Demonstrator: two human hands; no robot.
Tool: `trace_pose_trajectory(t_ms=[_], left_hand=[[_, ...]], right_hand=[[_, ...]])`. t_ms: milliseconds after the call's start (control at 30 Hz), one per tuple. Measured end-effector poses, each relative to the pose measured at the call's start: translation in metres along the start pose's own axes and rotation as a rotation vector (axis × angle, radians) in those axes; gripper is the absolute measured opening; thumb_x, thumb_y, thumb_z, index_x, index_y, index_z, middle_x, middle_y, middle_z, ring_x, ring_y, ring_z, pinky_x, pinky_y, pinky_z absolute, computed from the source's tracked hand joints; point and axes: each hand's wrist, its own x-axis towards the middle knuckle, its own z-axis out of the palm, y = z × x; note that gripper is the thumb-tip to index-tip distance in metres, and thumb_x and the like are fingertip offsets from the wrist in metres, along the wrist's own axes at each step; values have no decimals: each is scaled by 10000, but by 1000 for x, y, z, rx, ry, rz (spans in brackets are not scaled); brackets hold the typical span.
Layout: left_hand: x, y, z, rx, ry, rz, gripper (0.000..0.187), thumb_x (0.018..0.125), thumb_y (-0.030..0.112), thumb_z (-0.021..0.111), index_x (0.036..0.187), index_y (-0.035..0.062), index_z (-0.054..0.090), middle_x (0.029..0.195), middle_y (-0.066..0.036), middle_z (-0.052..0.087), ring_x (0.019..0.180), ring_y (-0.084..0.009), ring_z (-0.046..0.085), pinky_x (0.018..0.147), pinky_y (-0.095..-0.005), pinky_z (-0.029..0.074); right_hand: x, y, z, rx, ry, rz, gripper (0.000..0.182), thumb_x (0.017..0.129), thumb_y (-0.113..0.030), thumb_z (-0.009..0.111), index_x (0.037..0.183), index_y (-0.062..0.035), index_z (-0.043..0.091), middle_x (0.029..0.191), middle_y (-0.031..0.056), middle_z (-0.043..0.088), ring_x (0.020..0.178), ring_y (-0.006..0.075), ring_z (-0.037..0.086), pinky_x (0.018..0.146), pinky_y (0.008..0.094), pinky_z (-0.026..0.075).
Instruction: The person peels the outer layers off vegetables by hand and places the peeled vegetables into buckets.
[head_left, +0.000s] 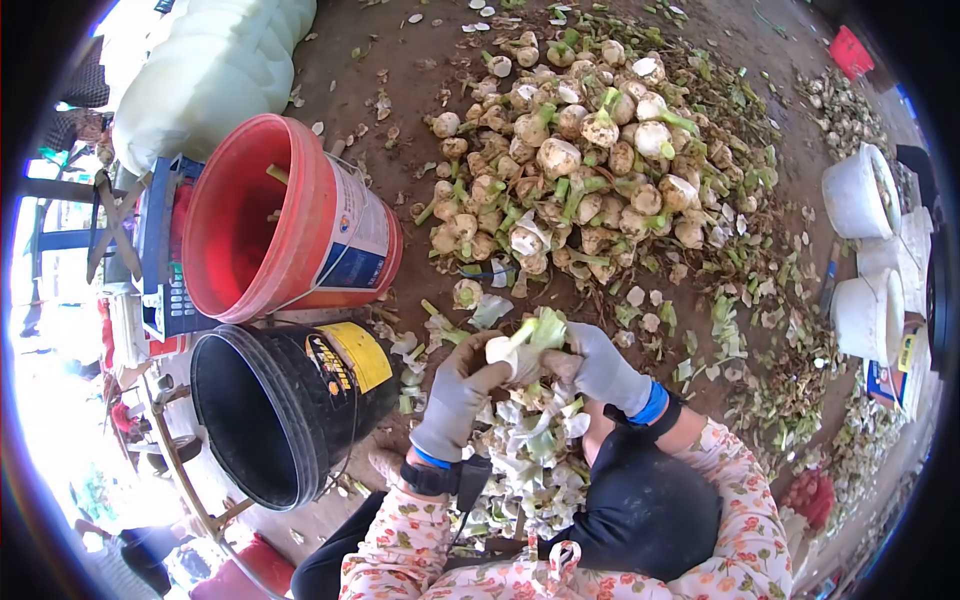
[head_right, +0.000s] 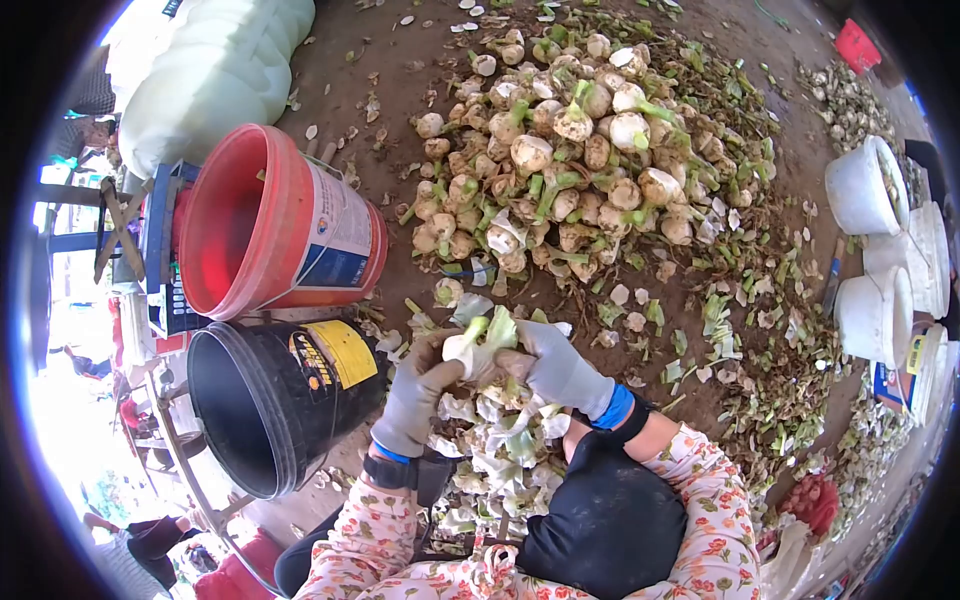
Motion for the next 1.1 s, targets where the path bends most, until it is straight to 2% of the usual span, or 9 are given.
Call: trace_pose_trajectory(t_ms=[233,367,567,700,767,833,933,1000,1100], left_hand=[[-3,-13,-1,193,49,131,496,799,106,636,1258,2,476,958,-80,619,748,-105,590,647,-238,491],[-3,-29,-22,-535,-443,-59,551,741,383,686,1117,2,553,947,-109,616,716,-200,611,610,-285,507],[6,-53,-15,-22,51,331,432,828,424,563,1077,72,588,957,-105,629,830,-243,602,716,-369,508],[9,-46,-22,-321,161,259,349,904,401,464,1027,101,594,909,-79,630,774,-249,606,707,-401,512],[12,-41,-27,-1041,58,-71,335,904,394,487,1033,105,596,905,-60,635,749,-239,596,675,-374,514],[7,-44,-37,-975,109,-21,328,912,391,501,1049,107,591,915,-53,639,744,-211,592,653,-332,514],[-6,-21,-49,-868,312,61,306,924,371,507,1061,108,582,917,-46,637,736,-181,589,625,-300,511],[-42,24,-51,-838,435,288,289,923,348,514,1068,105,574,903,-53,633,721,-163,584,579,-278,501],[-90,58,-89,-993,-52,766,516,895,421,546,1257,62,468,1032,-62,556,761,-127,539,617,-273,466]], right_hand=[[-2,-12,-2,101,-172,170,227,888,-187,593,1010,4,573,850,10,605,726,61,533,634,236,445],[6,41,-6,378,10,4,277,882,-217,600,1016,22,562,845,8,599,717,61,535,627,230,438],[-1,14,0,286,-170,104,288,849,-240,637,977,11,577,787,26,585,711,99,547,627,260,443],[-10,-16,2,-73,-444,44,425,782,-294,685,1039,27,579,911,111,641,819,170,598,758,299,467],[-9,-43,5,584,-286,-43,378,773,-215,705,1030,36,588,899,129,654,856,184,629,745,315,510],[-6,-38,-9,865,-201,-93,356,796,-167,696,1047,56,580,1025,164,628,907,259,625,792,412,505],[18,22,-22,-123,-448,-278,298,833,-230,630,1027,-4,609,1004,113,650,927,199,634,781,306,499],[17,55,7,-1188,-622,270,365,797,-299,629,1042,-28,629,987,172,664,917,310,645,800,387,507],[39,58,12,-1304,-520,357,337,785,-240,599,1072,-66,626,951,146,670,912,312,644,821,402,501]])
